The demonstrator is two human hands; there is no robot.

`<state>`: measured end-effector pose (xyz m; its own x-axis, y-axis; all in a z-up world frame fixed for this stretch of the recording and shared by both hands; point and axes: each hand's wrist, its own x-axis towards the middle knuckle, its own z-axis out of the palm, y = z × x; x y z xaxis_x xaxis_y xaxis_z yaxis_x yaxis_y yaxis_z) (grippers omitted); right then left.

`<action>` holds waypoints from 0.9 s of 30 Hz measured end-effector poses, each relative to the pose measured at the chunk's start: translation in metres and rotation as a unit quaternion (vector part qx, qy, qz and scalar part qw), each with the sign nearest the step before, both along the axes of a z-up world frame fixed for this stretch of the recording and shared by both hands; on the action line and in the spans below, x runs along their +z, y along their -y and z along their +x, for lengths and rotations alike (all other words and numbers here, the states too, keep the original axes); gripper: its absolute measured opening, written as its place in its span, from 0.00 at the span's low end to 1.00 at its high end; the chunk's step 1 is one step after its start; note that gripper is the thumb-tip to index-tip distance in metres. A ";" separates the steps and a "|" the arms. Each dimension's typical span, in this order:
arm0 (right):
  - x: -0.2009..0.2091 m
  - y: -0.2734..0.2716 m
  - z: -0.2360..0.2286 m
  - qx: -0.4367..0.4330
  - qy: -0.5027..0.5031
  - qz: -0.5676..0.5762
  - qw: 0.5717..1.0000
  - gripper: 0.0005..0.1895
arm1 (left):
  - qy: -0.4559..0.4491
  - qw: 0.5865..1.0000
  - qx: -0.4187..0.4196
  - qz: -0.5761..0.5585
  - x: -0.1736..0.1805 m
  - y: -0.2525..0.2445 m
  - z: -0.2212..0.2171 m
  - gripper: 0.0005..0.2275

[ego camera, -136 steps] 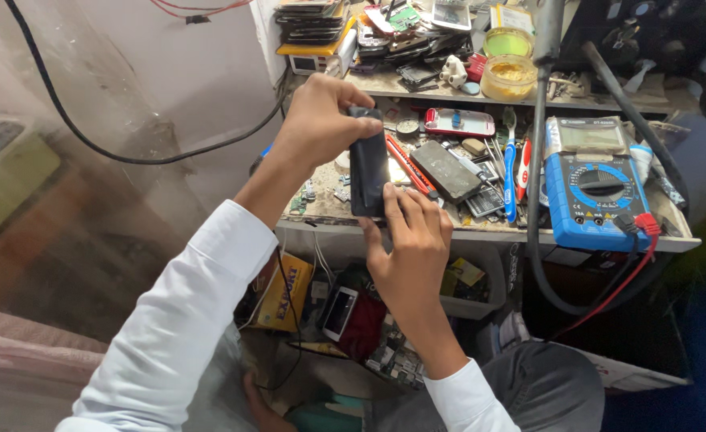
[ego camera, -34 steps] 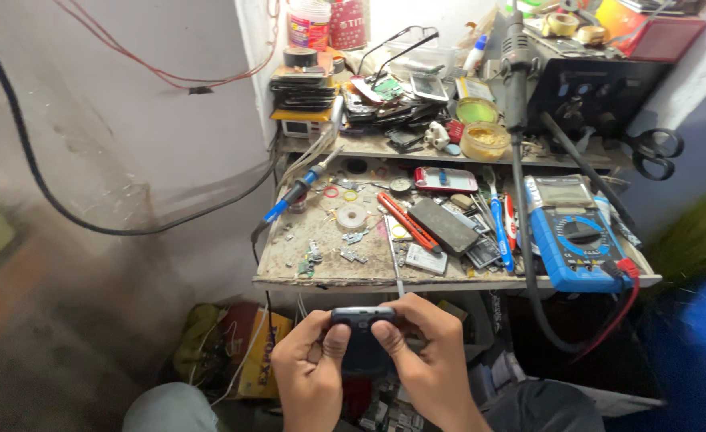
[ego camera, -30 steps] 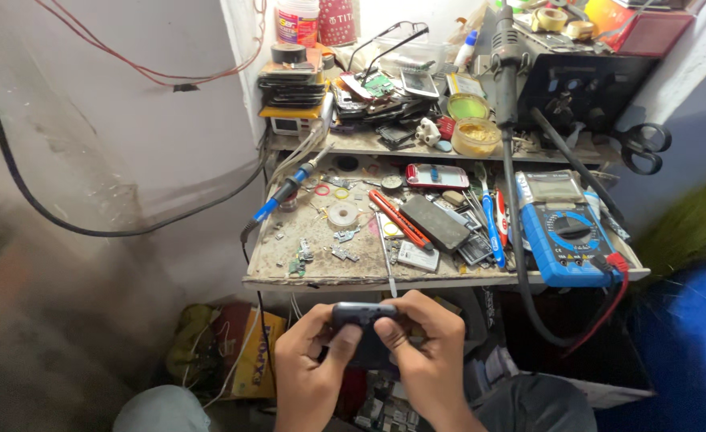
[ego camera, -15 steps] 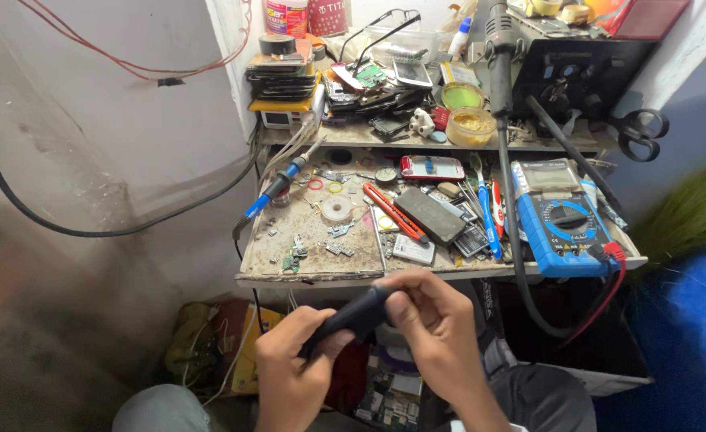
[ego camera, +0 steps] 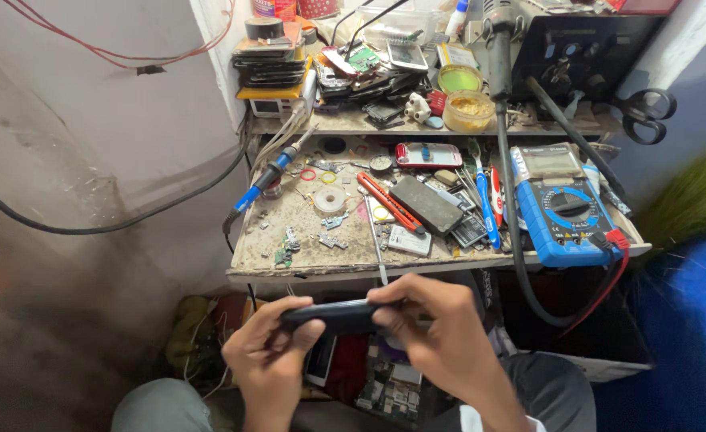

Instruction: The person disassembles a smartphone by removing the back cover and battery. They then use a screwdriver to remove screws from the internal frame and a soldering iron to work on the circuit board. Finally, they use a multimeter to test electrical connections on the board.

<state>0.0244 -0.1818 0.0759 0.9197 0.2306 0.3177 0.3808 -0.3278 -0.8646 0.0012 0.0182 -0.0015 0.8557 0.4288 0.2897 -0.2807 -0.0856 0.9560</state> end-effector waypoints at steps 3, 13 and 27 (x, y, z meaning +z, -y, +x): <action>0.006 0.008 -0.002 0.065 0.219 -0.145 0.963 0.17 | 0.056 0.988 -0.053 0.136 0.005 -0.014 -0.003 0.13; -0.007 -0.019 -0.010 0.053 -0.060 0.041 0.996 0.15 | 0.165 0.956 -0.034 -0.242 -0.022 0.012 0.002 0.14; -0.027 -0.015 -0.013 -0.056 0.001 0.170 0.984 0.13 | 0.115 0.976 -0.111 0.150 0.032 0.018 -0.003 0.12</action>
